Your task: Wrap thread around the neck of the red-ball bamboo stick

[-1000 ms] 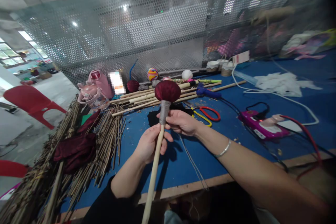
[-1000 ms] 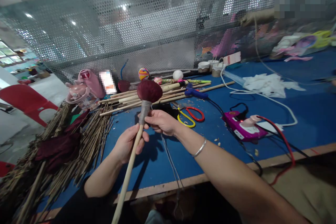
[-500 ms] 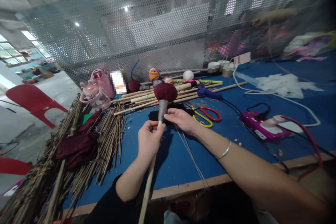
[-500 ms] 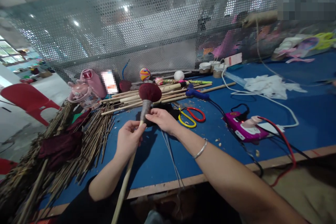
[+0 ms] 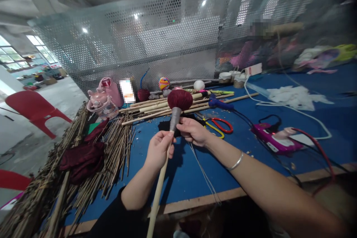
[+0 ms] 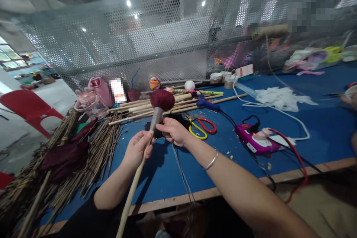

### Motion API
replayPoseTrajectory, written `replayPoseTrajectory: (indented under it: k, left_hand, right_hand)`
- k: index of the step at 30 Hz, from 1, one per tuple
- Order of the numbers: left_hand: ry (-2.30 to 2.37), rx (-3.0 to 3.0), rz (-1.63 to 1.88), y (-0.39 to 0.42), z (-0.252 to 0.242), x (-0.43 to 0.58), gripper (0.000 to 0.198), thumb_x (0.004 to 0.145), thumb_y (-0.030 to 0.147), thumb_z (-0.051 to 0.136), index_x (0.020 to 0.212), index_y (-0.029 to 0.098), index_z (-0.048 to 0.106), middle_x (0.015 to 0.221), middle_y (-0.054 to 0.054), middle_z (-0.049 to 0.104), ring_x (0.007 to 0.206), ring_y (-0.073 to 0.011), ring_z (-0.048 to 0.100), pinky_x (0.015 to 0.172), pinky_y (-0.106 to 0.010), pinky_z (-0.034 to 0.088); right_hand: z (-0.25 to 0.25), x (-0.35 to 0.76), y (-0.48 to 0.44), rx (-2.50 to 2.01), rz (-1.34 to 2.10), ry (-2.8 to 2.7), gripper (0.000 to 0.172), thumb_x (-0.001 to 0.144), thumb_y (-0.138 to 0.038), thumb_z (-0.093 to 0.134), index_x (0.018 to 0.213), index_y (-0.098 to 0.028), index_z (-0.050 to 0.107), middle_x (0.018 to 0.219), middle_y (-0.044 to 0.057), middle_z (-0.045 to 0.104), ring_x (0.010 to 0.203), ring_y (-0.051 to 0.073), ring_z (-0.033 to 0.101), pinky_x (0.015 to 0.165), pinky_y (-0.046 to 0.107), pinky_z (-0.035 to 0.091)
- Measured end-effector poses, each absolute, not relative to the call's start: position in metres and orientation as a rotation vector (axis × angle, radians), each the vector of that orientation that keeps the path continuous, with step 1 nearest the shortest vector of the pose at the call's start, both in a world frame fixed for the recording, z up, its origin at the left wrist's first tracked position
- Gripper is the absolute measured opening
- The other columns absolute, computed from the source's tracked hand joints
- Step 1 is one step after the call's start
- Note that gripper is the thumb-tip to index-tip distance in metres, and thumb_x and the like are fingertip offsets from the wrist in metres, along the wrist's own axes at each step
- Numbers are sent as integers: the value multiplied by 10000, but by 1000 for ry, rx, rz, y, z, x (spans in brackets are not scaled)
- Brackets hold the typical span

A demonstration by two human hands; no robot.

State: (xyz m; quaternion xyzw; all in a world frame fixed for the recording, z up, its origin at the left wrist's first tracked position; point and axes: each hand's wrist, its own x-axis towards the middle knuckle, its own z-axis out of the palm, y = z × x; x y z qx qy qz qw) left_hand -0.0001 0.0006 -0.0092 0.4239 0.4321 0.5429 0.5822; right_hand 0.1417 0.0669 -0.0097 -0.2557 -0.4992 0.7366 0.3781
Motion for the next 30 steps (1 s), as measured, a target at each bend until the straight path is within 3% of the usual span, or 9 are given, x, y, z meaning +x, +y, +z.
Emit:
replayPoseTrajectory:
  k: [6, 15, 26, 30]
  left_hand:
    - [1107, 1138, 1108, 9, -18, -11, 335, 710, 477, 573, 679, 150, 506, 519, 22, 537, 368, -66, 437, 381, -189, 318]
    - [1385, 1859, 1188, 9, -23, -23, 349, 792, 428, 485, 584, 148, 497, 488, 38, 425, 475, -75, 354, 484, -202, 274]
    - [1341, 1782, 1170, 10, -28, -15, 355, 795, 431, 478, 571, 159, 434, 500, 49, 367, 486, -72, 320, 474, -199, 262]
    - [1340, 1664, 1228, 7, -22, -10, 272, 754, 412, 543, 679, 157, 488, 518, 59, 396, 481, -69, 346, 473, -191, 284]
  right_hand:
    - [-18, 142, 72, -717, 1796, -1389, 297, 681, -386, 660, 743, -147, 497, 389, -122, 282, 301, 18, 148, 284, 172, 91]
    - [-4, 131, 59, -804, 1679, -1512, 339, 643, -400, 690, 704, -134, 490, 377, -123, 313, 309, 9, 204, 343, 202, 86]
    - [-12, 138, 60, -822, 1646, -1564, 368, 645, -429, 681, 741, -129, 491, 411, -121, 313, 327, 11, 194, 360, 201, 83]
    - [-11, 139, 58, -785, 1668, -1539, 366, 639, -424, 689, 738, -128, 496, 430, -105, 359, 344, 13, 221, 364, 193, 103]
